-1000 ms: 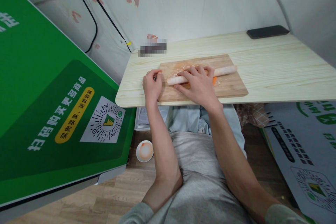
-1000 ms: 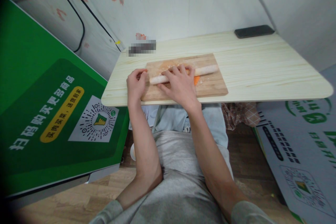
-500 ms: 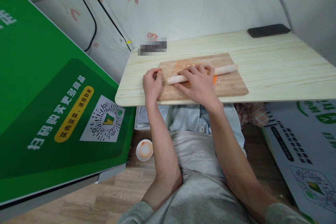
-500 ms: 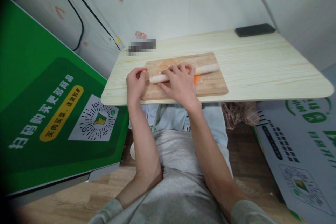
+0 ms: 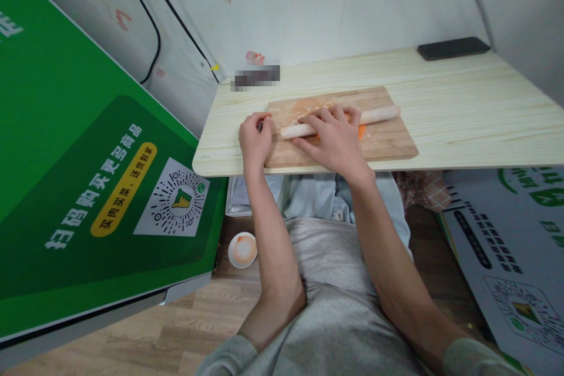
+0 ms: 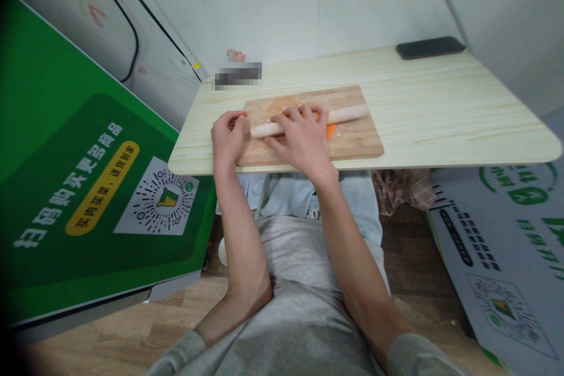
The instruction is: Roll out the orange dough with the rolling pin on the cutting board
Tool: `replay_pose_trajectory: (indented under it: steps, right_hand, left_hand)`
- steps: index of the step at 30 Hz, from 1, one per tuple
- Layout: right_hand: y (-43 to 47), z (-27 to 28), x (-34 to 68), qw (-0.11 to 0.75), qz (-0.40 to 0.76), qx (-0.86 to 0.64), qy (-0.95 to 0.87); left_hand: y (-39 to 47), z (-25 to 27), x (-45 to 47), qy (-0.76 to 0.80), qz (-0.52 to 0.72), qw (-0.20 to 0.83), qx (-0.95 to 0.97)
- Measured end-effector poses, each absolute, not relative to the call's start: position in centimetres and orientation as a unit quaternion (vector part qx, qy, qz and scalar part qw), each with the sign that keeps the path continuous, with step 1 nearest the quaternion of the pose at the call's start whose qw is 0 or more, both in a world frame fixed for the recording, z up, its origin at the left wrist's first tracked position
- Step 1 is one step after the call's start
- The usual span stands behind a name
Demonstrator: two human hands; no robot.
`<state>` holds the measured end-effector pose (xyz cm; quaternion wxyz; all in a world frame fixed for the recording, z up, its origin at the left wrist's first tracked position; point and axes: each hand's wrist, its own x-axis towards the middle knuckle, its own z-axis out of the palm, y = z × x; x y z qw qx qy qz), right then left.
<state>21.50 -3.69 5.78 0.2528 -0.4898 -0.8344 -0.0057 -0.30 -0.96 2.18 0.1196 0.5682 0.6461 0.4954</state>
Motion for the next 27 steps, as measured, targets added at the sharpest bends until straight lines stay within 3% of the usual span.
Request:
replay_pose_trajectory:
  steps: [27]
  right_hand:
    - [-3.75,5.74,21.48,0.258,-0.008,-0.488,-0.834]
  left_hand:
    - [-1.04,2.17,-0.26,0.646,0.490,0.111,0.574]
